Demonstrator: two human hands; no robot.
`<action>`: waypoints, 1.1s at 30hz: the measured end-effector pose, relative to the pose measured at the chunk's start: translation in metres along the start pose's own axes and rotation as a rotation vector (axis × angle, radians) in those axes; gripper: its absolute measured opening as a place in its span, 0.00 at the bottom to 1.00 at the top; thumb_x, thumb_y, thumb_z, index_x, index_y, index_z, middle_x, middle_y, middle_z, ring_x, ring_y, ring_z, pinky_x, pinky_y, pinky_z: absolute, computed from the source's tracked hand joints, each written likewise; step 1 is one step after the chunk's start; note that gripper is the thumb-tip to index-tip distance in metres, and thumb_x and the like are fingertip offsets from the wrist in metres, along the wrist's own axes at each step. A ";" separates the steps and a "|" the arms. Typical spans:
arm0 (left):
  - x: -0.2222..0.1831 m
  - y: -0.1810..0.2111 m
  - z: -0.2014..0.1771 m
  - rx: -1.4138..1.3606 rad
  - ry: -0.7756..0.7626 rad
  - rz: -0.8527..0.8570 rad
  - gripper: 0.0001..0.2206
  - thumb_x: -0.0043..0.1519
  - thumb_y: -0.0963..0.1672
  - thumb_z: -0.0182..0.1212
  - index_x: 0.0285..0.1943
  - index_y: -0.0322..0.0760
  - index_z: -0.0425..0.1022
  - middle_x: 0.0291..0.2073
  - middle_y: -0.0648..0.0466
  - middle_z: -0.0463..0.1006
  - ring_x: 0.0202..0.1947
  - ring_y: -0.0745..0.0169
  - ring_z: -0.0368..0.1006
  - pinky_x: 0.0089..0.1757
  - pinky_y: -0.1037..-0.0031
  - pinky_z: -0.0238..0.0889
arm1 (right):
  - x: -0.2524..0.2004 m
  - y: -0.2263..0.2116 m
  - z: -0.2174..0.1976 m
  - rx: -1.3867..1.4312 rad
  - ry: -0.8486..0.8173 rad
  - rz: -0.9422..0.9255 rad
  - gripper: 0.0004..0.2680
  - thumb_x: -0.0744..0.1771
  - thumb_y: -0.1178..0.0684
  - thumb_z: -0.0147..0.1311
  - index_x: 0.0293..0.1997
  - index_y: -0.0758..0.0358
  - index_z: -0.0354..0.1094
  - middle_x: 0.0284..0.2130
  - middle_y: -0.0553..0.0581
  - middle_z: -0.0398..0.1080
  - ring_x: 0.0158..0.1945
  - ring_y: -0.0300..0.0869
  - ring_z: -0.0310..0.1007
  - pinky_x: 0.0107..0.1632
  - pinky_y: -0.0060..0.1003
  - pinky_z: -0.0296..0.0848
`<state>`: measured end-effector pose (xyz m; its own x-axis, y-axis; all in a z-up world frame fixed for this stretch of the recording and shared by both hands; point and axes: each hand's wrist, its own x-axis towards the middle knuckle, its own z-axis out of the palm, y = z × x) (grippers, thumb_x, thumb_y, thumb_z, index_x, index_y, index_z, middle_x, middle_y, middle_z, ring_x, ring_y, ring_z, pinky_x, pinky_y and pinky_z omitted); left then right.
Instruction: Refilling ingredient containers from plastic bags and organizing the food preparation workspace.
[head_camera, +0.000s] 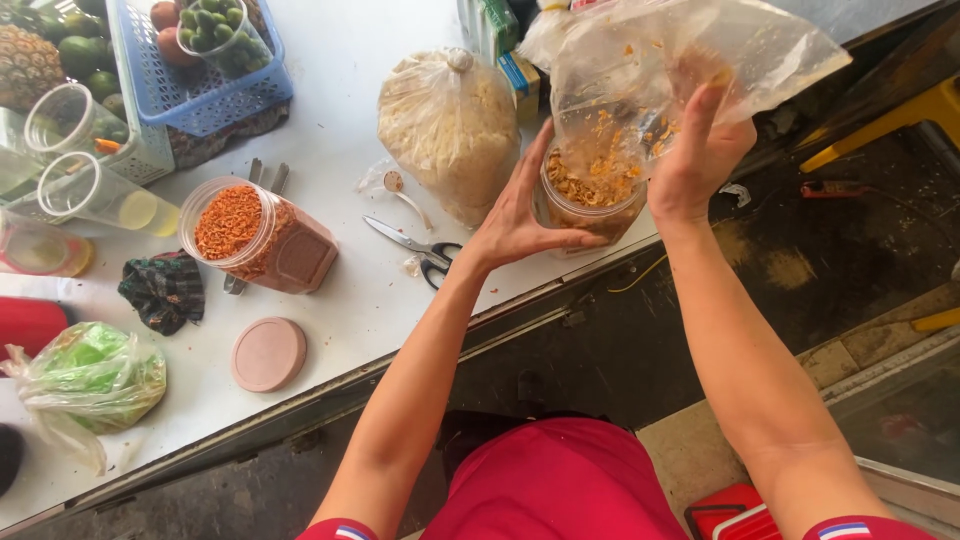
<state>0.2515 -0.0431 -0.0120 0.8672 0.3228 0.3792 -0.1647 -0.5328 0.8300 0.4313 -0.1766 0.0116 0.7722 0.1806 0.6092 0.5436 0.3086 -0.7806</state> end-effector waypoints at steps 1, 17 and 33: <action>0.001 0.019 -0.007 -0.042 0.003 -0.029 0.65 0.45 0.60 0.78 0.85 0.39 0.34 0.81 0.37 0.44 0.81 0.41 0.43 0.73 0.52 0.41 | 0.000 -0.002 0.002 -0.004 0.003 -0.030 0.25 0.73 0.31 0.49 0.24 0.58 0.45 0.22 0.44 0.48 0.28 0.33 0.47 0.37 0.40 0.51; 0.083 0.012 0.010 -0.731 0.236 -0.103 0.46 0.64 0.64 0.39 0.83 0.42 0.24 0.82 0.50 0.23 0.81 0.50 0.28 0.67 0.49 0.52 | 0.013 -0.017 -0.006 0.379 -0.306 0.154 0.38 0.67 0.29 0.62 0.76 0.63 0.40 0.69 0.64 0.59 0.74 0.53 0.63 0.76 0.52 0.65; 0.071 0.064 -0.040 -1.247 0.522 -0.221 0.47 0.58 0.64 0.52 0.81 0.52 0.33 0.72 0.37 0.55 0.69 0.39 0.59 0.62 0.41 0.59 | 0.002 -0.073 -0.026 0.609 -0.264 0.282 0.21 0.76 0.39 0.53 0.74 0.62 0.55 0.55 0.57 0.70 0.59 0.43 0.68 0.67 0.40 0.67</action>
